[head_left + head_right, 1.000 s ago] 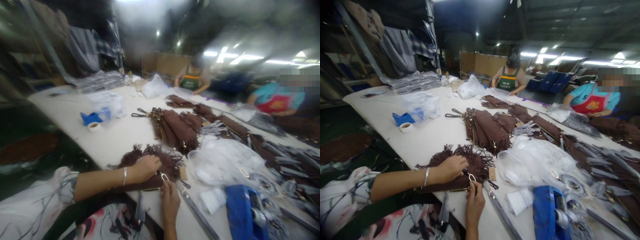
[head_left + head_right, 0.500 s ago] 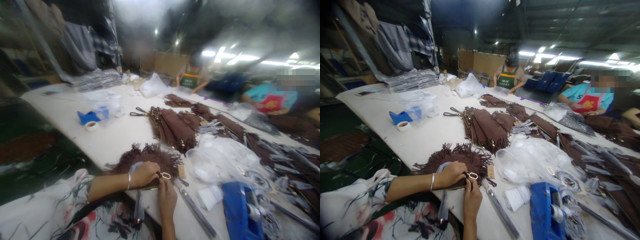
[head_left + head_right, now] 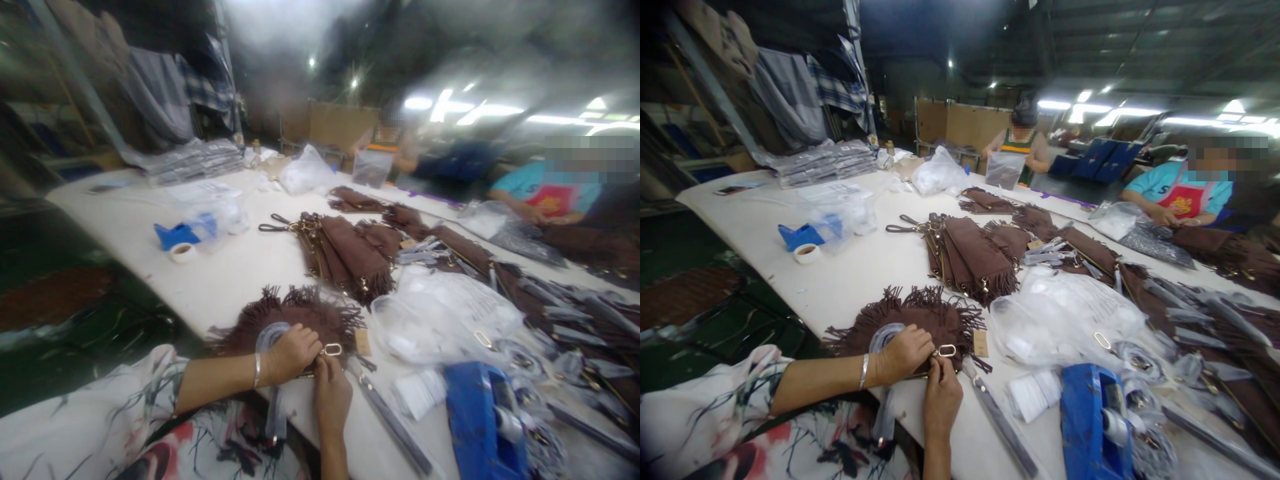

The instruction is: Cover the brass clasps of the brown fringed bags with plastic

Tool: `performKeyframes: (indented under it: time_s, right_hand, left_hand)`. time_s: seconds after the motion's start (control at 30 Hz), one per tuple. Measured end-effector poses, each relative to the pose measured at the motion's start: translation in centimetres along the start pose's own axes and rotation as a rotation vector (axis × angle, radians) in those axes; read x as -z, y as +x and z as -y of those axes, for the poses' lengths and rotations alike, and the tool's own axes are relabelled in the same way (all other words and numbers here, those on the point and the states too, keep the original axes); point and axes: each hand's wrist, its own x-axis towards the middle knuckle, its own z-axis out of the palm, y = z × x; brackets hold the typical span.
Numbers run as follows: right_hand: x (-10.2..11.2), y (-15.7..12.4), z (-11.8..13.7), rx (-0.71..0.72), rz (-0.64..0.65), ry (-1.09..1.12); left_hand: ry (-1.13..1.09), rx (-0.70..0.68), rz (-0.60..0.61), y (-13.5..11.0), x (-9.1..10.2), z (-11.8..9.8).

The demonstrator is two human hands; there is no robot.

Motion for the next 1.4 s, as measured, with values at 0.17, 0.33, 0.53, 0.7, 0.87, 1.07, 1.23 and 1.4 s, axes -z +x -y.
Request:
performKeyframes:
  time_s: [0.17,0.33,0.53,0.7,0.87,1.07,1.23,1.4]
  right_hand:
    - [0.2,-0.3,-0.1,0.014,-0.012,0.025]
    - [0.2,-0.3,0.1,0.042,-0.040,0.096]
    - [0.2,-1.0,0.1,-0.156,-0.041,0.285]
    - [0.1,-1.8,0.2,-0.363,-0.159,0.440]
    - [0.3,-1.5,1.1,-0.320,-0.142,0.426]
    - [0.2,-1.5,1.9,-0.291,-0.102,0.278]
    - [-0.2,-2.1,1.7,-0.251,-0.042,0.255]
    - [-0.4,-3.0,0.1,-0.236,0.047,0.466]
  left_hand:
    - [-0.261,0.087,-0.022,-0.3,0.1,-0.4]
    - [-0.677,0.345,-0.055,0.4,-0.9,-0.5]
    - [-0.851,0.519,-0.107,1.0,-1.1,-0.4]
    - [-0.901,0.512,-0.124,0.8,-0.1,-0.2]
    - [-0.990,0.359,0.030,0.3,-0.3,-0.7]
    - [-1.094,0.382,0.035,0.5,-1.1,-0.4]
    - [-1.051,0.356,0.021,0.2,-1.1,0.3]
    - [-0.954,0.316,0.043,0.0,-1.2,0.6]
